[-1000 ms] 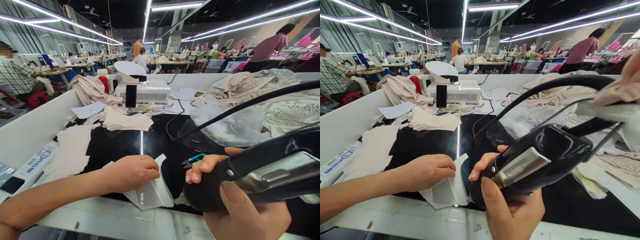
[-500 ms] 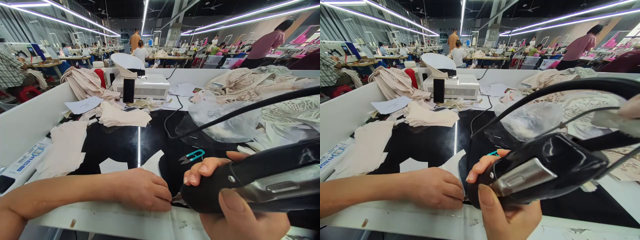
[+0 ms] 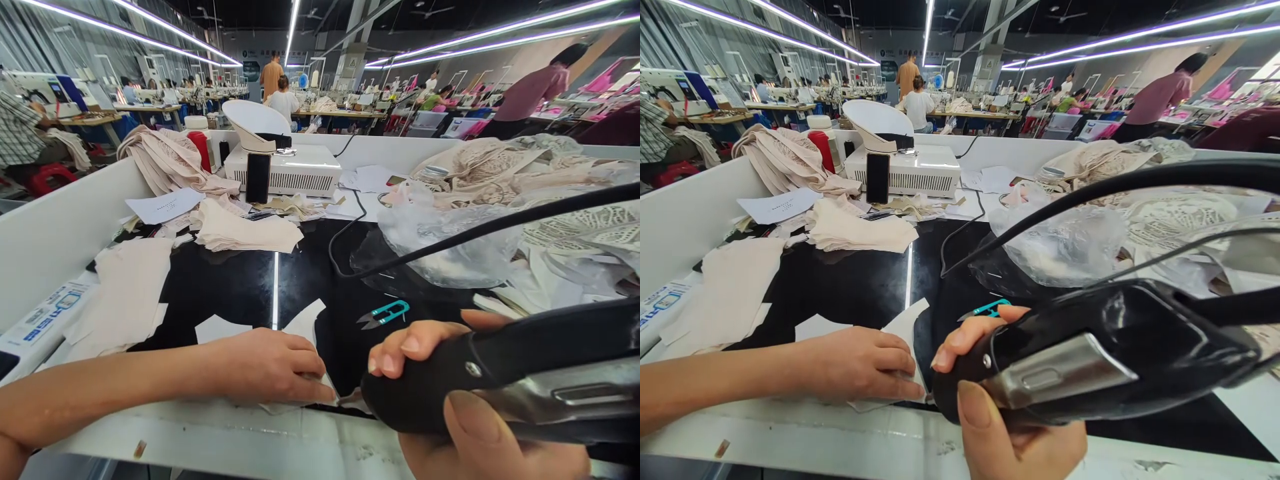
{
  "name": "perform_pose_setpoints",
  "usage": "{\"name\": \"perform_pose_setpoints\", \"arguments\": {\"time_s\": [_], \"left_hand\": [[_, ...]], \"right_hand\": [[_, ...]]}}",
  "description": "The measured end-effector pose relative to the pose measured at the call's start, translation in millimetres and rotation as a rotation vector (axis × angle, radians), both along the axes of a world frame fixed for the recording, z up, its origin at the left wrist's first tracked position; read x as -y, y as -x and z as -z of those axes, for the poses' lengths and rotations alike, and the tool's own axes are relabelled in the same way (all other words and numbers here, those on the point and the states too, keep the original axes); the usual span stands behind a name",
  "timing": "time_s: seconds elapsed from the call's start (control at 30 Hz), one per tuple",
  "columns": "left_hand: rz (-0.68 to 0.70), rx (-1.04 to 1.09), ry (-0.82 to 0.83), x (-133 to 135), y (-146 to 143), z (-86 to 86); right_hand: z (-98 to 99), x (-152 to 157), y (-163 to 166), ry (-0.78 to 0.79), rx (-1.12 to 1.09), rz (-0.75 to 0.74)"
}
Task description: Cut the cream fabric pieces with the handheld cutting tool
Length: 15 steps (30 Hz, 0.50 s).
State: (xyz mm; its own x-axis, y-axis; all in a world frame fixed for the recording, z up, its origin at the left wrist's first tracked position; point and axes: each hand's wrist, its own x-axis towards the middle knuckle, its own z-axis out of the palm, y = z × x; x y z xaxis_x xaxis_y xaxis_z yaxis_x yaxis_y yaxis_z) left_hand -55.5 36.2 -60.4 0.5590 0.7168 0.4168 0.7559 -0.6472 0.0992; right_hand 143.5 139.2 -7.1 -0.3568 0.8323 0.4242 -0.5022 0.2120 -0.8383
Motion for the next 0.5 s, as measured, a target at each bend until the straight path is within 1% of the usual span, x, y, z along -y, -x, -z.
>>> {"name": "perform_pose_setpoints", "arguments": {"time_s": [0.07,0.17,0.27,0.3,0.37,0.4,0.43,0.5], "left_hand": [[-0.012,-0.006,0.018,2,-1,-1.9],[-0.006,0.003,0.073,4,-5,-5.5],[-0.015,0.012,0.136,10,-8,-2.9],[-0.024,0.006,0.146,12,-8,0.9],[-0.038,-0.006,0.099,13,-2,13.2],[-0.052,-0.020,0.055,12,3,20.8],[-0.031,-0.029,0.012,10,8,28.4],[0.024,-0.033,-0.068,3,17,41.5]], "right_hand": [[2.8,-1,0,-0.002,0.002,-0.014],[2.8,3,3,-0.049,-0.030,-0.014],[-0.2,14,11,-0.079,-0.048,0.013],[-1.3,17,14,-0.070,-0.047,0.037],[-3.9,19,20,-0.041,-0.052,0.068],[-6.0,19,22,-0.025,-0.039,0.039],[-8.9,19,23,0.018,0.008,-0.020],[-16.9,17,25,0.070,0.050,-0.081]]}}
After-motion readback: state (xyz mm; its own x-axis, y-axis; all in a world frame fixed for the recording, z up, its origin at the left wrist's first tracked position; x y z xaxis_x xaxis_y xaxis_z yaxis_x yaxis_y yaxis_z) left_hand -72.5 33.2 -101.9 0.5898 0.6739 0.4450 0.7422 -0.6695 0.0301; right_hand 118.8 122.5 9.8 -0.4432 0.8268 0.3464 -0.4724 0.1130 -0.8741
